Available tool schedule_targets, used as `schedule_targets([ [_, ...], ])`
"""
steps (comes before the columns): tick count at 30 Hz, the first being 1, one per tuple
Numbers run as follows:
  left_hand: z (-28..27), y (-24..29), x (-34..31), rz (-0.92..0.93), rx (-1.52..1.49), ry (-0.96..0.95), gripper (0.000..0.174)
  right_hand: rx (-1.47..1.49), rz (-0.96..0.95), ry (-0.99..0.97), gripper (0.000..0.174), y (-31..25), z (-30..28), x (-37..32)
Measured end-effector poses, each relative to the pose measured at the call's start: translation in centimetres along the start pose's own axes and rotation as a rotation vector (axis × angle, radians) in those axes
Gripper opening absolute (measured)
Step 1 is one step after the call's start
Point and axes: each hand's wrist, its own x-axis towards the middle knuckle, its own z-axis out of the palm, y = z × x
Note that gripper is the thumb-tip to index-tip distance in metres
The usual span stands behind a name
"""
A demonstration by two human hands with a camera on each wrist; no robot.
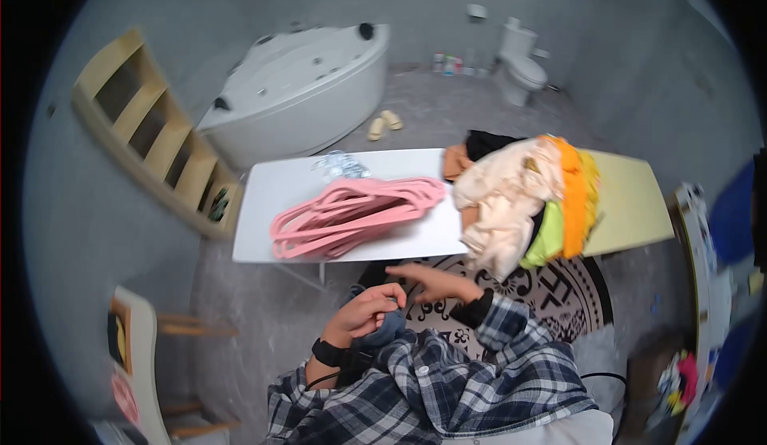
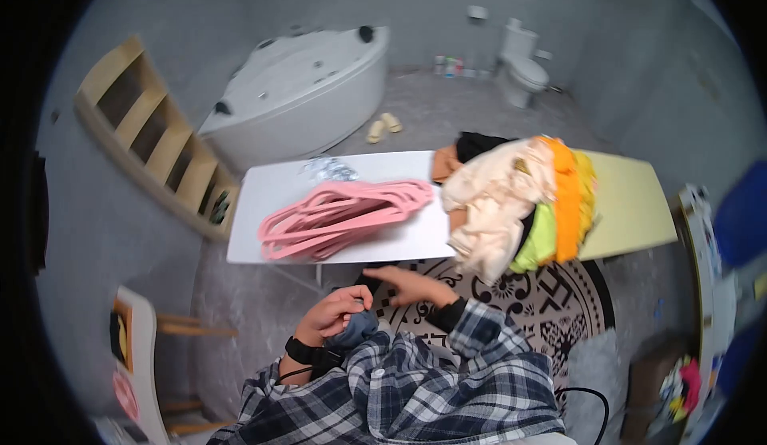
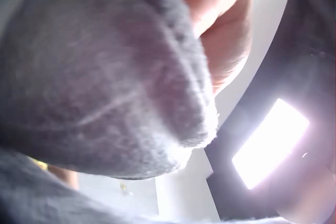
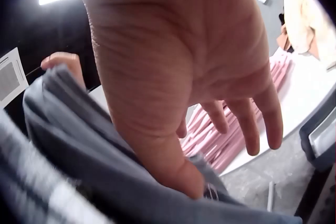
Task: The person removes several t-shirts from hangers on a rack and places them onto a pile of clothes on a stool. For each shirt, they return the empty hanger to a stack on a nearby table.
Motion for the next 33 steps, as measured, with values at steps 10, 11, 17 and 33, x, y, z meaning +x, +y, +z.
schedule_targets([
  [10,20.9,-7.5,10.5,0.076,0.126,-0.429,0.025,0.486,0.383,0.613,0.051,-9.3,8.3,-25.9],
  [11,22.2,-8.7,11.4,0.119,0.177,-0.501,0.046,0.701,0.356,0.774,0.045,-8.7,9.7,-28.5],
  [17,25.5,-18.7,17.3,0.197,0.98,-0.673,0.107,1.607,-0.417,1.475,0.053,-9.2,14.4,-42.7],
  [33,39.3,-40.9,37.6,0.058,1.006,-0.994,0.053,0.709,0.742,2.417,0.054,-8.1,18.2,-68.0],
])
